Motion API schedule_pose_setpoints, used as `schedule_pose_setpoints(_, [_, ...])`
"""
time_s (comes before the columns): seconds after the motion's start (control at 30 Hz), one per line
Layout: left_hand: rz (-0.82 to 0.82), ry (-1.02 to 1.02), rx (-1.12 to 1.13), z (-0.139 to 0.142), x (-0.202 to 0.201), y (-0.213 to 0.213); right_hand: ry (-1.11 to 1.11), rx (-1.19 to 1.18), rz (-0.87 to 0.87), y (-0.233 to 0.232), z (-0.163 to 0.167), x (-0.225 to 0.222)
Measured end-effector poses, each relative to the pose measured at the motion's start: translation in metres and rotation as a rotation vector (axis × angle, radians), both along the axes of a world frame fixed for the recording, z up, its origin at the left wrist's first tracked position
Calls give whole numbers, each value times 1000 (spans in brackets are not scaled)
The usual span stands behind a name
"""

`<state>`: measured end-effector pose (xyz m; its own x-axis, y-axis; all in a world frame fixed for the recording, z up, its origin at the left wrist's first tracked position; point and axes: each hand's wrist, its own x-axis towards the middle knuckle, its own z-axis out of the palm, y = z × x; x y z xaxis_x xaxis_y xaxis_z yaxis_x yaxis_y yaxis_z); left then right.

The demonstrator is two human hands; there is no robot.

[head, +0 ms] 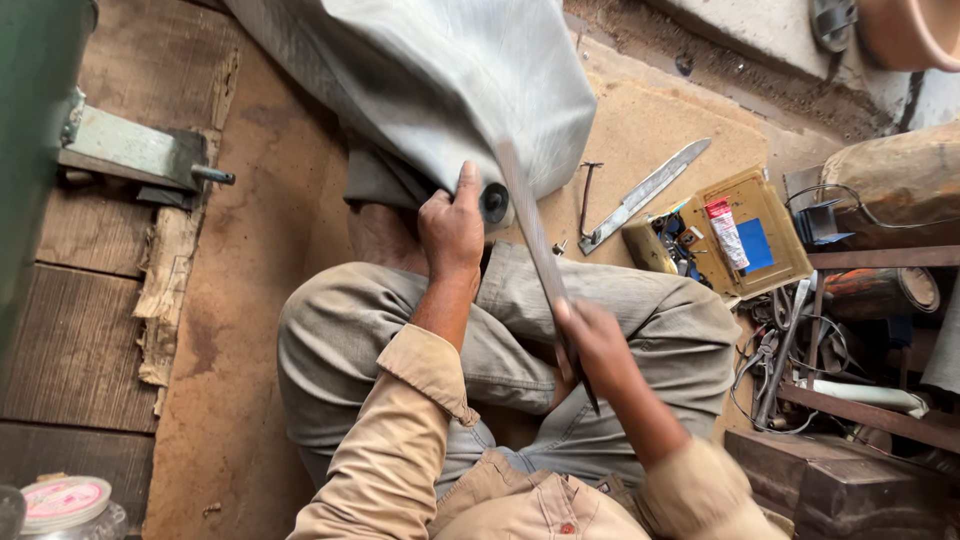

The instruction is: The person scrapes a rubber surface using a file and uses a knife to work on a circular valve area of a large inflatable tube while sitting on the ground.

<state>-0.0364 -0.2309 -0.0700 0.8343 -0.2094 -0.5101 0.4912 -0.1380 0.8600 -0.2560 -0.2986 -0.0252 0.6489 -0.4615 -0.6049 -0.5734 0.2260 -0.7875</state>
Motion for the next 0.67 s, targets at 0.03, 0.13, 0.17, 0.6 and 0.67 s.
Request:
schedule_pose_setpoints(0.03, [-6,-9,-9,0,-1,0,32,44,-21,13,1,-13])
schedule_pose_setpoints(0.13, [8,-65,-45,-4,2,-5,59,54,-21,25,1,-15])
schedule_pose_setpoints(0.17, [14,-78,-51,-7,-3,-3,48,-4,16,26,-5,-7])
schedule_pose_setpoints(0.6, [113,0,-368,-31,-3,-5,-62,-226,43,-26,-26,51])
schedule_pose_setpoints(0.67, [77,38,-243,-36,-4,-7,-62,-355,146,-23,-15,5])
